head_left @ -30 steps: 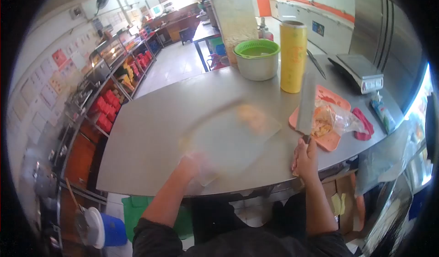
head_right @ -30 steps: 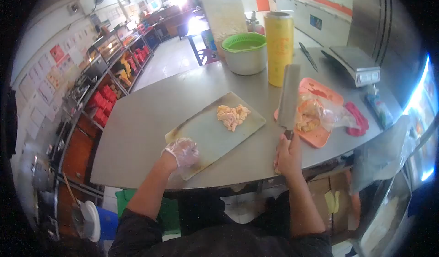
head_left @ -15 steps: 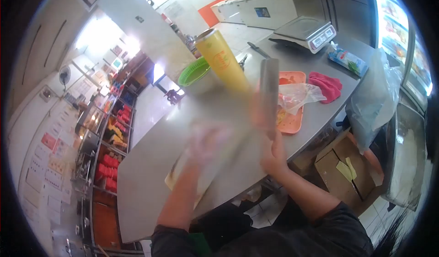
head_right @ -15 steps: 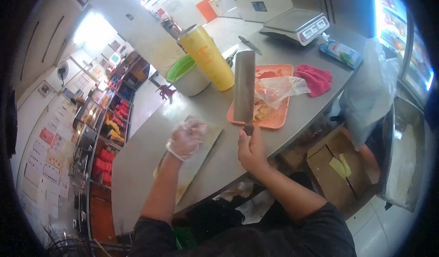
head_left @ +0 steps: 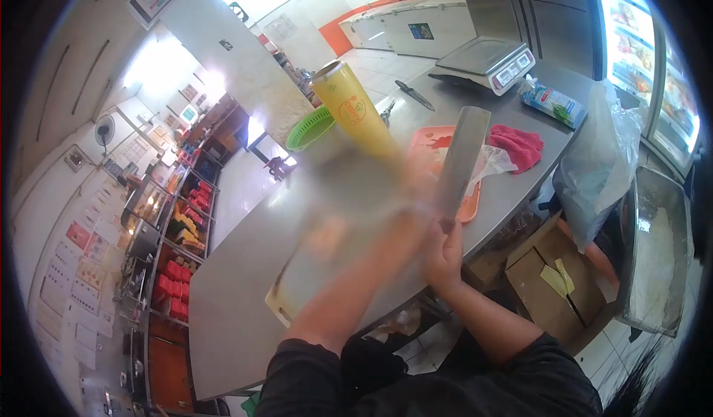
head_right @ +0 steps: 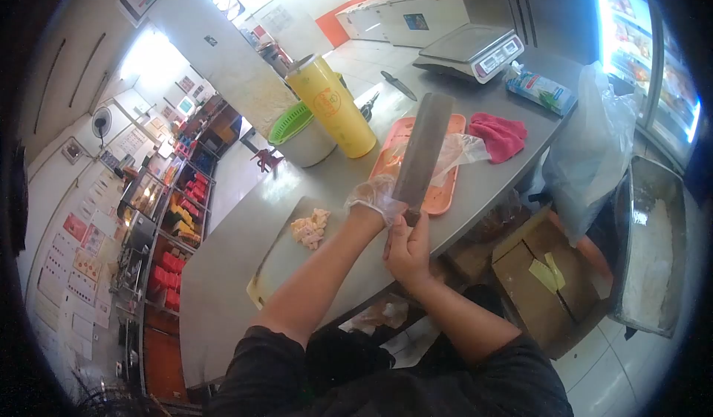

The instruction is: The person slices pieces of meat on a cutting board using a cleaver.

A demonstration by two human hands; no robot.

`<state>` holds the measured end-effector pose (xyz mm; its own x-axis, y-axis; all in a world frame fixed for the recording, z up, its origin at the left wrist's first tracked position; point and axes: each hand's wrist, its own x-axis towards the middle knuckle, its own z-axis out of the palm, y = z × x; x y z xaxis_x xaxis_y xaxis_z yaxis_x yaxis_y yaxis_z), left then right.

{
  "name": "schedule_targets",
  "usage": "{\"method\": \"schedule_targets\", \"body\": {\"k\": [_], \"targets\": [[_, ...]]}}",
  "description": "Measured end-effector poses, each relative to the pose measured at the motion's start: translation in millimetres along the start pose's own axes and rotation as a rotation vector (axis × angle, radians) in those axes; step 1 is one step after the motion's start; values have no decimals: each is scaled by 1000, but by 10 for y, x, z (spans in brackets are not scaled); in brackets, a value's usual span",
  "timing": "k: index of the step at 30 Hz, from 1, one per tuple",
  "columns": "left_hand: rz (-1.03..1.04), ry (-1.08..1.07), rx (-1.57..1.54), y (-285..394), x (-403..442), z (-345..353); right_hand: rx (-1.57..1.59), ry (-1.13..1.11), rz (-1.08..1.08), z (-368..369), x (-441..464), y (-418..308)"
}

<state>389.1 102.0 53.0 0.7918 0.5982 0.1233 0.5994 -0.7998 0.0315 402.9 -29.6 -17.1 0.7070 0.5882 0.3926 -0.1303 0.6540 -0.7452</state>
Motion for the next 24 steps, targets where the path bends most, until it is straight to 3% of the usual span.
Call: {"method": "schedule_targets", "body": {"k": [4, 7, 9, 13, 16, 19, 24], "targets": [[-30, -48, 20, -130, -11, 14, -115, -40, 2, -12, -5, -16], [17, 110, 82, -293, 14, 171, -56, -55, -30, -1, 3, 22], [-6, 168, -214, -381, 96, 169, -111, -44, -38, -13, 8, 11], [-71, 148, -352, 65, -116, -420, -134, -57, -26, -11, 2, -3], [-168, 94, -404, -11, -88, -367, -182, -51, -41, -12, -2, 31], [13, 257, -275, -150, -86, -217, -119, -49, 43, -29, -20, 86], [32, 194, -151, -149, -126, -353, -96, -65, 19, 2, -6, 1]]}}
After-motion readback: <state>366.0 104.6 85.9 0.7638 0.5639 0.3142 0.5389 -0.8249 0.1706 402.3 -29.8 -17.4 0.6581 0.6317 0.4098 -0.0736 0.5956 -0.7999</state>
